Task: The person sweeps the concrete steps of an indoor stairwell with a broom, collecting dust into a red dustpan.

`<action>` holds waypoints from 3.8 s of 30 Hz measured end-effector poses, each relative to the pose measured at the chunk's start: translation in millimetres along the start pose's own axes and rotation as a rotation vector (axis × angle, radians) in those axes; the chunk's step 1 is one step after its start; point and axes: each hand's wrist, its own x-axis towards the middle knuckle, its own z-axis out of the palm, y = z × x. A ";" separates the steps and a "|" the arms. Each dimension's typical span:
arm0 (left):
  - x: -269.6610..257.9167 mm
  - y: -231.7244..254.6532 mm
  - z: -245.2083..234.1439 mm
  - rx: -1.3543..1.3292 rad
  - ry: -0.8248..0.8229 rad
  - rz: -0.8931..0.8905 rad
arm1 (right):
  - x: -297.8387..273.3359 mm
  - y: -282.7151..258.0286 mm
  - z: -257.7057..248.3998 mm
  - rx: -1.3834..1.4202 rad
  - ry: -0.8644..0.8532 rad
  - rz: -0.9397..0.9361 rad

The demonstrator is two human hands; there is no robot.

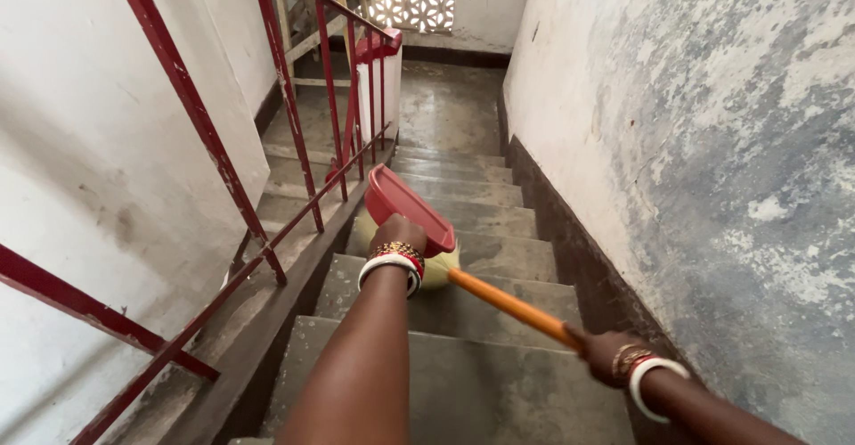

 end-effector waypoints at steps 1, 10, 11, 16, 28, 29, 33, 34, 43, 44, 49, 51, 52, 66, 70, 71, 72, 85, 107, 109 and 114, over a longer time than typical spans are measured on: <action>-2.2 -1.2 -5.1 -0.080 -0.004 -0.099 | 0.7 7.7 -7.4 -0.040 -0.043 0.073; -22.3 0.2 -33.0 -0.102 -0.004 -0.141 | 62.6 47.0 9.1 0.216 0.156 0.079; -20.7 0.1 -32.2 -0.101 -0.007 -0.142 | 62.6 36.8 11.8 0.314 0.209 0.070; -10.9 0.5 -21.1 -0.091 0.027 -0.101 | 6.0 -8.5 -15.5 0.136 0.132 0.120; -15.5 -0.6 -27.9 -0.059 0.020 -0.092 | -8.9 -50.6 -68.5 -0.070 0.206 0.027; -16.2 -0.8 -28.6 -0.061 0.019 -0.094 | -9.4 -47.9 -66.2 -0.072 0.196 0.004; -22.2 0.3 -34.6 -0.097 0.013 -0.106 | -11.0 -12.5 -47.1 -0.144 0.048 0.109; -23.8 0.3 -37.0 -0.101 0.010 -0.106 | -8.5 3.3 -40.0 -0.169 0.044 0.119; -29.0 4.4 -42.8 -0.107 -0.011 -0.102 | 51.7 114.4 51.6 0.235 0.033 0.189; -29.6 4.6 -43.3 -0.108 -0.012 -0.101 | 51.8 115.9 60.8 0.357 0.045 0.169; -32.5 8.0 -48.1 -0.108 -0.019 -0.101 | 49.8 90.2 88.2 1.081 -0.179 0.291; -34.9 8.9 -49.5 -0.111 -0.018 -0.098 | 51.0 61.3 90.8 1.423 -0.297 0.382; -35.9 9.4 -50.1 -0.112 -0.016 -0.096 | 50.9 43.8 88.0 1.506 -0.326 0.398; -27.0 6.5 -42.4 -0.064 -0.027 -0.110 | 19.5 -43.8 -1.3 1.324 -0.406 0.059; -29.7 10.3 -40.5 -0.054 -0.034 -0.120 | 31.6 4.0 10.3 -0.016 0.072 -0.044; -30.5 10.4 -41.2 -0.053 -0.034 -0.120 | 29.2 17.7 6.7 -0.042 0.023 0.059; -31.1 10.0 -41.6 -0.054 -0.029 -0.114 | 25.7 31.9 -3.2 -0.067 -0.027 0.162; -30.4 4.6 -44.7 -0.061 -0.019 -0.113 | -45.3 18.5 -66.4 -0.132 0.101 0.291; -21.7 -6.7 -46.6 -0.036 0.032 -0.106 | -32.7 -32.7 -70.7 -0.112 0.086 0.148; -21.6 -9.1 -47.0 -0.062 0.033 -0.112 | -32.3 -37.4 -78.5 -0.140 0.129 0.116; -25.9 -7.4 -51.3 -0.048 0.035 -0.127 | -12.5 -39.7 -89.2 -0.126 0.235 0.091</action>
